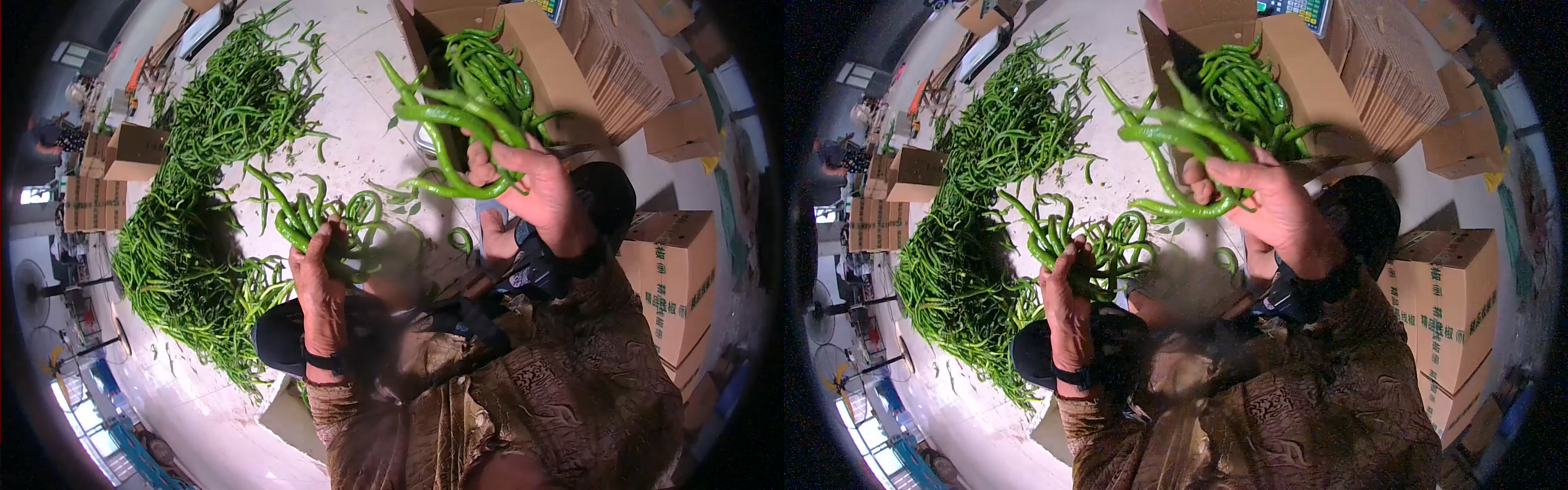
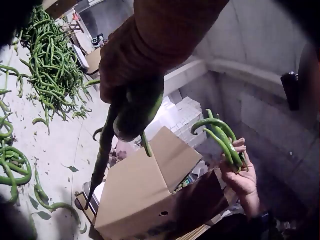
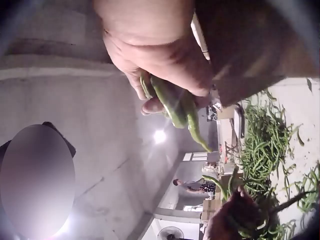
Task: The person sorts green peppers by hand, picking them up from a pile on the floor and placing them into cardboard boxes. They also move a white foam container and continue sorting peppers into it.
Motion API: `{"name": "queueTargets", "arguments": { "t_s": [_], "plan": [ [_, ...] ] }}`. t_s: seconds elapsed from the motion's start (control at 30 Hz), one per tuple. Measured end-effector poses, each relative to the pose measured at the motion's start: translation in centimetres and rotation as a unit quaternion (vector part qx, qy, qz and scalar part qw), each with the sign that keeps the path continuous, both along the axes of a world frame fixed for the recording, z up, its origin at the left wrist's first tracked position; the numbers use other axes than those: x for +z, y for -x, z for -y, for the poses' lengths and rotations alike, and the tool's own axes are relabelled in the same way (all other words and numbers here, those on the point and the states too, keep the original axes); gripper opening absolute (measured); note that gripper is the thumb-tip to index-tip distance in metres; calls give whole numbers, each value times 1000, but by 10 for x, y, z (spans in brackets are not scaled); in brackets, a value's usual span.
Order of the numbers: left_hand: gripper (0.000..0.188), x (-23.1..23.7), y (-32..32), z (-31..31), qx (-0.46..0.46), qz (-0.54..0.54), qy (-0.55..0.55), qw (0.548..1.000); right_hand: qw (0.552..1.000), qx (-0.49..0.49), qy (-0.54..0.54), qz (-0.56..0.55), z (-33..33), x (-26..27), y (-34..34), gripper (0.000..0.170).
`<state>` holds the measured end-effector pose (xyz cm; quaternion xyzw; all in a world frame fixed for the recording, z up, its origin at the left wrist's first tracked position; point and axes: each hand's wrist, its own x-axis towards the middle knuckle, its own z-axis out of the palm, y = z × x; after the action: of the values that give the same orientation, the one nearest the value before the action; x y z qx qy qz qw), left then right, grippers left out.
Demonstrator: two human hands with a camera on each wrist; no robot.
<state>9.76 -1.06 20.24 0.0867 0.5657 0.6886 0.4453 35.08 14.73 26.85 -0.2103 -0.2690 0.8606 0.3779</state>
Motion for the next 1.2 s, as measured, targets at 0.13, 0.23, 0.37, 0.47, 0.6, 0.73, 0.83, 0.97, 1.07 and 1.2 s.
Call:
{"name": "queueTargets", "arguments": {
  "t_s": [0.13, 0.23, 0.37, 0.47, 0.6, 0.73, 0.83, 0.97, 1.07, 1.2],
  "plan": [
    [23, 5, -4, -1, 28, -31, 20, 999, 961, -38, -253, 102, -37, 33, -35, 31],
    [22, 10, -9, -6, 31, -74, 61, 995, 881, -119, -398, 226, -65, 66, -50, 35],
    [22, 8, -13, -11, 17, -70, 64, 995, 771, -76, -460, 435, -109, 42, -54, 47],
    [21, 3, -12, -12, 3, -66, 64, 996, 574, 182, -642, 474, -121, 12, -63, 49],
    [19, -6, -11, -13, 0, -64, 69, 996, 499, 319, -606, 531, -135, 24, -75, 43],
    [20, -9, -14, -19, -7, -63, 72, 995, 372, 309, -659, 576, -167, -41, -103, 31],
    [21, -8, -15, -24, 5, -34, 60, 998, 350, 409, -596, 596, -162, -80, -100, 34],
    [19, -7, -16, -28, -18, 30, 19, 999, 411, 183, -802, 392, -158, -66, -108, 32],
    [20, 0, -21, -32, -3, 50, -6, 999, 286, 321, -704, 566, -169, -67, -95, 27],
    [22, 0, -20, -28, -6, 10, 24, 1000, 337, 235, -763, 499, -155, -38, -83, 20]
  ]
}}
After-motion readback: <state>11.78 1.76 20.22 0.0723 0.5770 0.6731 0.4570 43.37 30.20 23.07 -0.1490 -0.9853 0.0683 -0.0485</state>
